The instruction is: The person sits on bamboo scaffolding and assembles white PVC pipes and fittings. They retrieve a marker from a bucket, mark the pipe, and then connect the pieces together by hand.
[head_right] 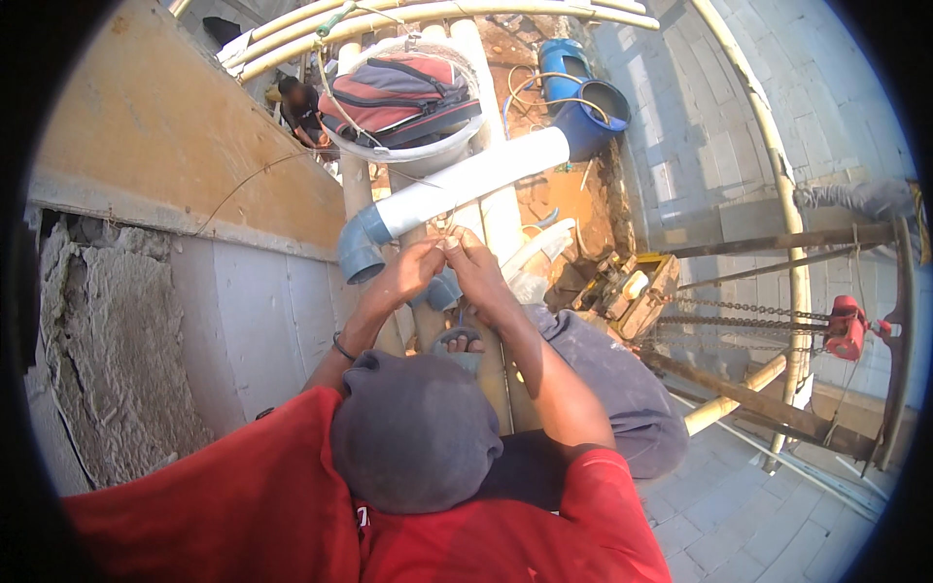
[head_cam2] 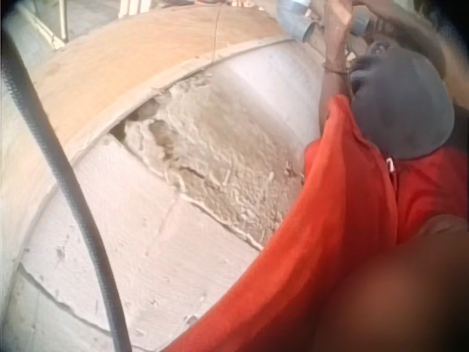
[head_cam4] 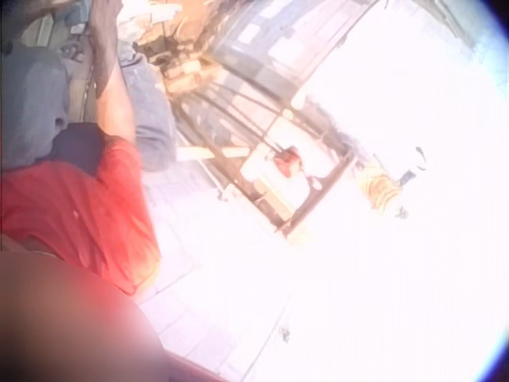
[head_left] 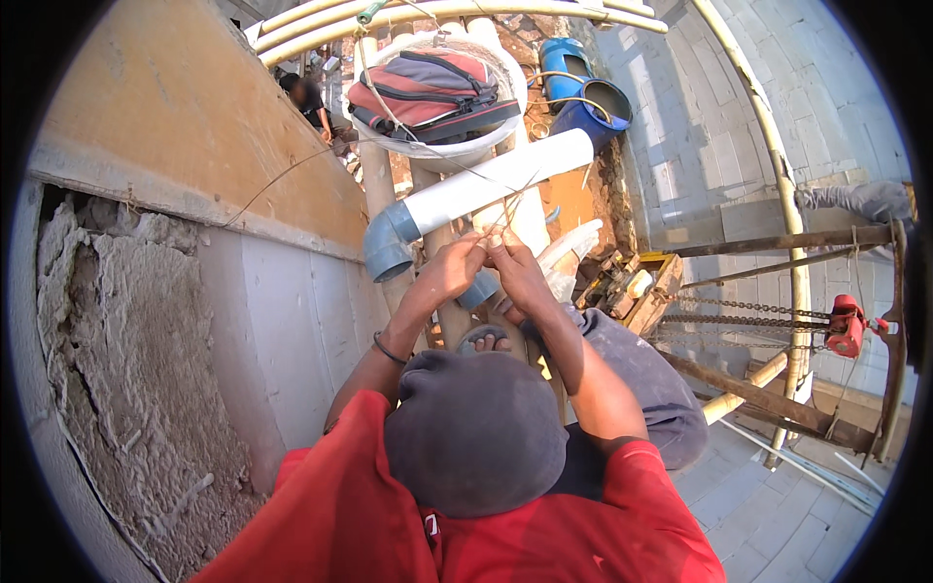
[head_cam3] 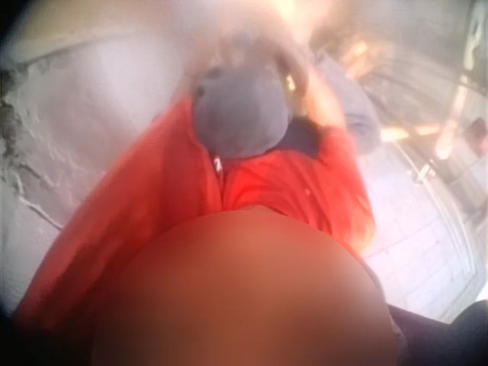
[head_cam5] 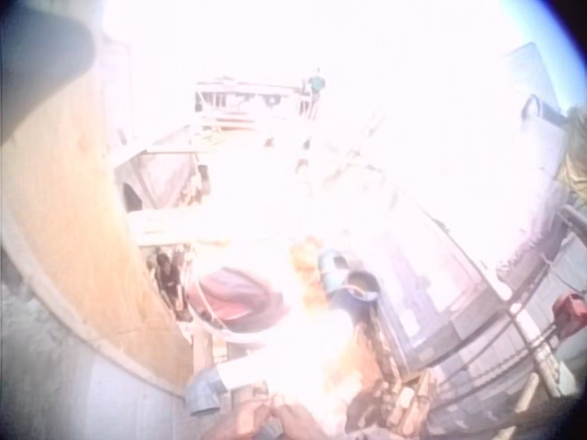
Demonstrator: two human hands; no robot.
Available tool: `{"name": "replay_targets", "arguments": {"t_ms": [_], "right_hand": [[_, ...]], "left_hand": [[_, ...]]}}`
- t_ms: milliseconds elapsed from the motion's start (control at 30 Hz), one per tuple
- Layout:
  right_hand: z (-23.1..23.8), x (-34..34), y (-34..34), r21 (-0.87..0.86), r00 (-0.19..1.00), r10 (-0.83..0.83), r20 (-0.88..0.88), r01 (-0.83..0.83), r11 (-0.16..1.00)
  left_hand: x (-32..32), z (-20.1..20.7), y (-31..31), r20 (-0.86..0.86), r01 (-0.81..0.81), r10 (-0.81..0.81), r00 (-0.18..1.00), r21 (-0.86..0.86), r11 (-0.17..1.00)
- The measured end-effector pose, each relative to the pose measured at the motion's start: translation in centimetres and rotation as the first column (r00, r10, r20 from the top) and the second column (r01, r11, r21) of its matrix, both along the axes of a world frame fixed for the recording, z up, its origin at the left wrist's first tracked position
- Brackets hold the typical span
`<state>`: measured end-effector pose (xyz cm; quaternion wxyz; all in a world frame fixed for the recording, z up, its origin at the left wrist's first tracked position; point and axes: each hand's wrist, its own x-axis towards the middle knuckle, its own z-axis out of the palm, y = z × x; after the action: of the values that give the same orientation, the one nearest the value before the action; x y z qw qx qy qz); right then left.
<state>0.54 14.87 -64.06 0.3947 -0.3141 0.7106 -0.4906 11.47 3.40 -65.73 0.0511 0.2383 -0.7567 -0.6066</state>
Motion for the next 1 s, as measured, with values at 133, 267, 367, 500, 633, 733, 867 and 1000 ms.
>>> {"name": "replay_targets", "arguments": {"t_ms": [133,267,367,500,633,733,867,1000], "right_hand": [[-0.9,-0.5,-1.4,-0.131,0.938,-0.263,0.227,0.297,0.946],[0.3,-4.0,-2.0,-0.144,0.819,-0.47,0.33,0.535,0.832],[-0.7,-7.5,-2.5,0.131,0.642,-0.541,0.543,0.571,0.81],[-2.3,-7.6,-3.9,0.255,0.586,-0.58,0.566,0.545,0.799],[-1.9,-4.4,-2.5,-0.054,0.773,-0.496,0.395,0.559,0.828],[1.7,-4.8,-2.6,-0.08,0.862,-0.465,-0.201,0.458,0.885],[6.0,-10.5,-1.0,-0.072,0.586,-0.55,-0.595,0.642,0.763],[7.2,-18.1,3.5,-0.298,0.116,-0.542,-0.833,0.73,0.615]], "left_hand": [[-1.0,0.2,1.0,-0.152,0.027,-0.047,0.987,-0.129,0.991],[2.3,-0.6,-4.8,0.121,-0.233,0.325,0.938,-0.472,0.85],[3.4,-4.8,-7.2,0.225,-0.252,0.486,0.844,-0.634,0.731],[2.3,-3.7,-8.7,0.531,0.005,0.341,0.776,-0.547,0.837],[2.4,-4.4,-8.4,0.48,-0.046,0.38,0.791,-0.571,0.819],[3.0,-3.8,-7.6,0.398,-0.094,0.428,0.812,-0.634,0.768],[3.5,-2.5,-6.7,0.248,-0.159,0.423,0.871,-0.674,0.722],[2.9,0.1,-6.8,0.028,-0.213,0.298,0.954,-0.636,0.742]]}}
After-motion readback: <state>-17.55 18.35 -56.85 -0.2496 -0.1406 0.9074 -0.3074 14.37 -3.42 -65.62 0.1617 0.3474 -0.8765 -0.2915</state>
